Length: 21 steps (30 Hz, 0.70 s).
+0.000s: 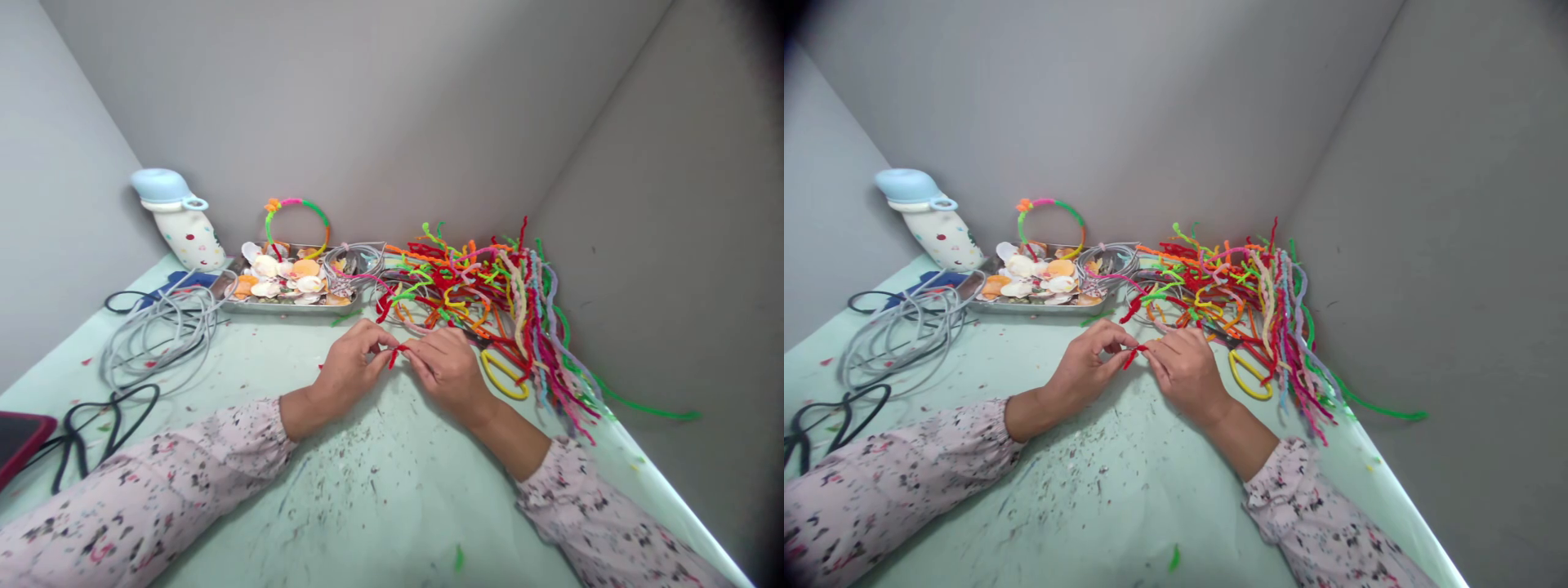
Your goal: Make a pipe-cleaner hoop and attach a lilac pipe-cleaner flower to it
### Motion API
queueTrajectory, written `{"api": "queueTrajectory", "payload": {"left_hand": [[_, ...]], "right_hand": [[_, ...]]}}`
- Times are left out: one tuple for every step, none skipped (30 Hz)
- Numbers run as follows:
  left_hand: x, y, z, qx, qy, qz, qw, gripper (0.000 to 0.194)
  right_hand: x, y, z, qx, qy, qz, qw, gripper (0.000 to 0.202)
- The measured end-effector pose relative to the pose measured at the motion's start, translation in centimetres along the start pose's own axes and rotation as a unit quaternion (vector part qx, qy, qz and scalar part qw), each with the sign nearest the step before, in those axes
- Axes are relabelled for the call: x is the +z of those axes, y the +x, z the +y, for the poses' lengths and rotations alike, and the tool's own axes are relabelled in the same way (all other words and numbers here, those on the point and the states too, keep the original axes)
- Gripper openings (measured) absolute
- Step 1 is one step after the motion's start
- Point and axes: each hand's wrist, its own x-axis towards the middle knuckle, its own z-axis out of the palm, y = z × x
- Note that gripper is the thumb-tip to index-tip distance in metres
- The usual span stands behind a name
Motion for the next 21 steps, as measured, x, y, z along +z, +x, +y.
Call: {"api": "queueTrajectory", "payload": {"left_hand": [[-0.01,0.0,0.01,0.002,0.003,0.001,1.0,0.011],[-0.02,-0.01,0.02,0.003,0.004,0.003,1.0,0.01],[-0.04,-0.01,0.04,0.003,0.004,0.004,1.0,0.009],[-0.05,-0.02,0.06,0.002,0.003,0.003,1.0,0.009],[-0.07,-0.02,0.08,0.001,0.001,0.003,1.0,0.008],[-0.08,-0.03,0.1,-0.001,-0.002,0.002,1.0,0.008],[-0.09,-0.03,0.12,-0.003,-0.005,0.002,1.0,0.007],[-0.1,-0.04,0.15,-0.005,-0.007,0.002,1.0,0.006],[-0.09,-0.05,0.18,-0.009,-0.01,0.003,1.0,0.005],[-0.09,-0.06,0.23,-0.013,-0.013,0.004,1.0,0.004],[-0.08,-0.07,0.28,-0.019,-0.015,0.005,1.0,0.003],[-0.06,-0.08,0.34,-0.026,-0.017,0.005,0.999,0.003],[-0.05,-0.08,0.4,-0.035,-0.02,0.005,0.999,0.003],[-0.03,-0.07,0.46,-0.045,-0.023,0.004,0.999,0.004],[-0.01,-0.05,0.5,-0.056,-0.026,0.002,0.998,0.005],[0.02,-0.02,0.52,-0.067,-0.03,0.001,0.997,0.006],[0.05,0.0,0.52,-0.076,-0.034,-0.002,0.997,0.006],[0.09,0.03,0.49,-0.082,-0.038,-0.005,0.996,0.006],[0.13,0.05,0.45,-0.083,-0.041,-0.008,0.996,0.006],[0.16,0.05,0.4,-0.082,-0.042,-0.011,0.996,0.005],[0.19,0.05,0.36,-0.078,-0.042,-0.013,0.996,0.005]], "right_hand": [[0.01,0.0,0.0,-0.002,0.001,-0.002,1.0,0.017],[0.02,0.0,-0.01,-0.003,0.002,-0.003,1.0,0.017],[0.04,0.01,-0.02,-0.004,0.001,-0.004,1.0,0.017],[0.05,0.02,-0.03,-0.003,-0.001,-0.005,1.0,0.017],[0.05,0.04,-0.06,-0.003,-0.003,-0.006,1.0,0.016],[0.05,0.06,-0.08,-0.003,-0.006,-0.006,1.0,0.016],[0.04,0.08,-0.11,-0.003,-0.008,-0.007,1.0,0.016],[0.03,0.09,-0.13,-0.005,-0.01,-0.008,1.0,0.016],[0.02,0.1,-0.15,-0.009,-0.011,-0.009,1.0,0.016],[0.02,0.09,-0.15,-0.013,-0.011,-0.01,1.0,0.016],[0.03,0.07,-0.14,-0.017,-0.011,-0.01,1.0,0.016],[0.05,0.04,-0.12,-0.021,-0.012,-0.01,1.0,0.016],[0.08,0.0,-0.1,-0.023,-0.012,-0.01,1.0,0.015],[0.12,-0.03,-0.07,-0.025,-0.013,-0.009,1.0,0.015],[0.15,-0.05,-0.05,-0.026,-0.014,-0.01,1.0,0.015],[0.17,-0.07,-0.04,-0.026,-0.014,-0.01,1.0,0.015],[0.19,-0.07,-0.04,-0.025,-0.014,-0.01,1.0,0.015],[0.19,-0.06,-0.04,-0.024,-0.014,-0.009,1.0,0.015],[0.18,-0.04,-0.05,-0.023,-0.015,-0.008,1.0,0.014],[0.16,-0.01,-0.06,-0.022,-0.015,-0.007,1.0,0.014],[0.13,0.03,-0.07,-0.02,-0.015,-0.006,1.0,0.014]]}}
